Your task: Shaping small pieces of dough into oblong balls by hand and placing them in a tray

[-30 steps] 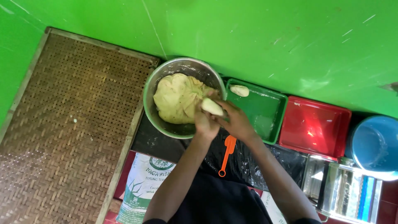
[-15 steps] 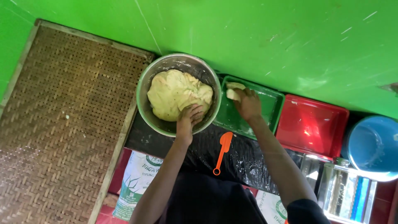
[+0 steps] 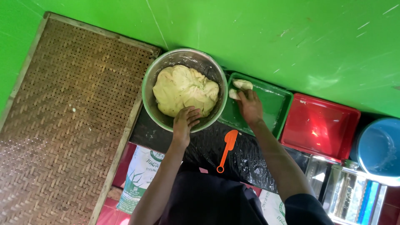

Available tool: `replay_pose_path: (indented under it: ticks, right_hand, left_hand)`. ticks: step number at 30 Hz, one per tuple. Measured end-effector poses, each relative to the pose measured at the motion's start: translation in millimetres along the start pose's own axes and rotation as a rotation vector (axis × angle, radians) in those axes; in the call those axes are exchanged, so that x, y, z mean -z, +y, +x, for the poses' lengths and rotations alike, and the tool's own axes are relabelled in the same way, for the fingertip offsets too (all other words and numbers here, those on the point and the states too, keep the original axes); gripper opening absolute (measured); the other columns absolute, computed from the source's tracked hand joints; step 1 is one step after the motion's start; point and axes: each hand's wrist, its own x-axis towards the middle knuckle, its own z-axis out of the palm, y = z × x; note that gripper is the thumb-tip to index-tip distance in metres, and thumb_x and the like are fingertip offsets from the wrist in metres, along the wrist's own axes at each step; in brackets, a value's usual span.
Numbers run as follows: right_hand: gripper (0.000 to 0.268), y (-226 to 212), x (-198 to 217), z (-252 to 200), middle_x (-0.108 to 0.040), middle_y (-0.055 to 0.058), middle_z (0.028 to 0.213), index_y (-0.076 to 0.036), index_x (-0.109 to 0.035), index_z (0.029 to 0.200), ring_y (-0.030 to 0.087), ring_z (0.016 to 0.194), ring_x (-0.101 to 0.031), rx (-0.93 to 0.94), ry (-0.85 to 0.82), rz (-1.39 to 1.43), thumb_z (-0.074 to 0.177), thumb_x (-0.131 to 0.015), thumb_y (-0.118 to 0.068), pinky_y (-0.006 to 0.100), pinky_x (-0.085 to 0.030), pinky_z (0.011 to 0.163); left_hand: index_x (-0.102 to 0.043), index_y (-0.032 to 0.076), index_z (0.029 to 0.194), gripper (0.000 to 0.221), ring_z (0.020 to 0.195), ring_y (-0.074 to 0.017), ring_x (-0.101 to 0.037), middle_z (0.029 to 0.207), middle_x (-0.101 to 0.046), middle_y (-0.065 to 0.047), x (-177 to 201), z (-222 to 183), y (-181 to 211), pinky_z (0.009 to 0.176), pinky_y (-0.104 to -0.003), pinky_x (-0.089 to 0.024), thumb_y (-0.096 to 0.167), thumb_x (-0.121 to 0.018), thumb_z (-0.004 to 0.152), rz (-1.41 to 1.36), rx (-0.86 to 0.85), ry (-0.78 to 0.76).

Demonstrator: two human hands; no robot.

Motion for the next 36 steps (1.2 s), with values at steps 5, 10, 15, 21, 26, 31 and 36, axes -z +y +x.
replay_pose_path:
  ticks: [5,10,15,21,26,31,36]
  right_hand:
    - [0.028,2.7,-6.5,9.9,-0.056,0.008,0.106,-0.019,-0.066,0.114,0.031,0.091,-0.065,-0.027,0.076,0.084,0.089,-0.075,-0.028,0.041,-0.057,0.073]
    - [0.033,3.5,-11.0,8.7,-0.052,0.008,0.108,-0.023,-0.069,0.112,0.029,0.094,-0.057,-0.001,0.126,-0.087,0.085,-0.078,-0.039,0.041,-0.047,0.078]
    - [0.027,2.9,-0.1,8.3,-0.048,0.002,0.101,-0.029,-0.072,0.111,0.025,0.093,-0.054,-0.023,0.13,-0.173,0.087,-0.076,-0.04,0.041,-0.044,0.083]
    - [0.028,-5.3,8.3,-1.0,-0.053,0.002,0.097,-0.026,-0.073,0.114,0.025,0.09,-0.059,-0.065,0.115,-0.069,0.089,-0.076,-0.037,0.041,-0.046,0.079]
    - [0.041,0.9,60.1,8.5,-0.062,0.006,0.096,-0.018,-0.077,0.12,0.031,0.086,-0.068,-0.244,0.108,0.291,0.082,-0.078,-0.004,0.042,-0.054,0.078]
    - [0.039,-8.9,108.6,37.9,-0.06,0.01,0.095,-0.008,-0.073,0.123,0.031,0.085,-0.068,-0.33,0.234,0.444,0.088,-0.066,0.008,0.041,-0.055,0.079]
    - [0.04,-75.5,129.3,73.8,-0.06,0.017,0.095,-0.002,-0.069,0.126,0.04,0.089,-0.068,-0.252,0.267,0.717,0.092,-0.055,0.015,0.045,-0.056,0.084]
  left_hand:
    - [-0.052,-0.005,0.137,0.046,0.122,-0.0418,-0.061,0.128,-0.063,-0.027,-3.1,-6.5,4.6,0.103,-0.056,-0.051,0.03,-0.047,0.109,0.029,-0.002,-0.012]
    - [-0.052,-0.005,0.137,0.045,0.119,-0.0396,-0.062,0.126,-0.063,-0.027,5.7,-0.4,-5.8,0.101,-0.055,-0.052,0.029,-0.046,0.109,0.008,-0.039,-0.04]
    - [-0.051,-0.006,0.138,0.046,0.12,-0.0405,-0.061,0.127,-0.062,-0.028,4.6,2.5,-8.5,0.102,-0.055,-0.052,0.029,-0.047,0.109,0.007,-0.032,-0.045]
    - [-0.052,-0.005,0.138,0.047,0.118,-0.0391,-0.063,0.125,-0.063,-0.027,4.1,2.8,-5.4,0.1,-0.055,-0.053,0.031,-0.049,0.108,0.022,-0.013,-0.043]
    - [-0.054,-0.004,0.135,0.043,0.113,-0.0358,-0.066,0.122,-0.065,-0.025,8.7,9.2,-2.1,0.097,-0.052,-0.055,0.03,-0.051,0.108,-0.015,-0.023,-0.028]
    - [-0.063,0.002,0.123,0.033,0.097,-0.0248,-0.067,0.107,-0.069,-0.015,10.1,27.4,2.9,0.086,-0.043,-0.059,0.028,-0.058,0.103,0.086,-0.167,0.092]
    - [-0.065,0.018,0.119,0.033,0.108,-0.0225,-0.064,0.116,-0.065,-0.003,22.9,44.3,10.2,0.087,-0.037,-0.057,0.009,-0.071,0.087,0.67,-0.585,0.279]
